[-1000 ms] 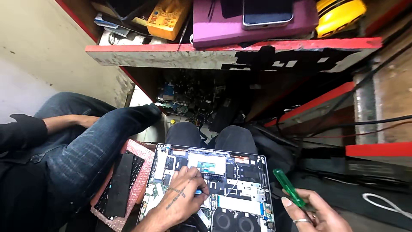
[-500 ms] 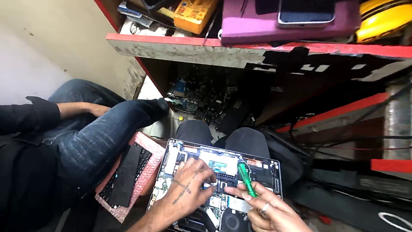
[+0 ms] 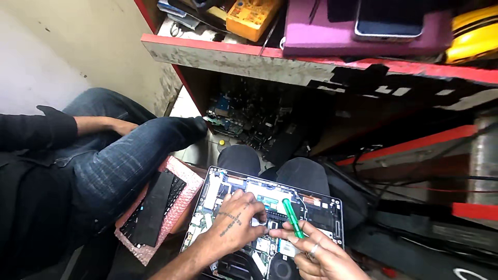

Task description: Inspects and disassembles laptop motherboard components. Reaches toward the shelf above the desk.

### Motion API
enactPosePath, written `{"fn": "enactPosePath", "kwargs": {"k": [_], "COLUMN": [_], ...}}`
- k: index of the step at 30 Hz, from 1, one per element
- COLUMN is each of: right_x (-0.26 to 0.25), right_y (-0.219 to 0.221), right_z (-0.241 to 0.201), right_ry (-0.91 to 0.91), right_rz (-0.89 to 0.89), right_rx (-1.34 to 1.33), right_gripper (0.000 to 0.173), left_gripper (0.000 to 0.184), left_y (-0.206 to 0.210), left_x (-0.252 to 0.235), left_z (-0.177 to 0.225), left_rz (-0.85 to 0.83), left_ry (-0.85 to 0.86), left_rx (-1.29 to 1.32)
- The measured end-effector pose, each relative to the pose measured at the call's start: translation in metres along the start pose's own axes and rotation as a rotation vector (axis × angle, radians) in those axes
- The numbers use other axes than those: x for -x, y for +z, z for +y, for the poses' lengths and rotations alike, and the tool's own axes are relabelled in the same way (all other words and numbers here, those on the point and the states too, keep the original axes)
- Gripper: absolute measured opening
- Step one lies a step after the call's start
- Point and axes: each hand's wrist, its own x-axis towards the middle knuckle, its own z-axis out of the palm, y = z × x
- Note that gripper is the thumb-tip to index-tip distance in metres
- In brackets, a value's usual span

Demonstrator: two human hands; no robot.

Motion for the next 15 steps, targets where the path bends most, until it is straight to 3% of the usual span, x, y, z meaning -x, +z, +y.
{"fn": "enactPosePath", "kwargs": {"k": [15], "right_x": [-0.0030], "right_y": [0.0031], "right_z": [-0.0067], "right_ry": [0.001], "right_rz": [-0.025], "right_rx": [0.086], "right_gripper": [0.028], "left_gripper": [0.026], "left_y": [0.0021], "left_x": [0.0010], "left_z": [-0.0024], "left_rz": [0.012], "left_ry": [0.004], "left_rx": [-0.018]}}
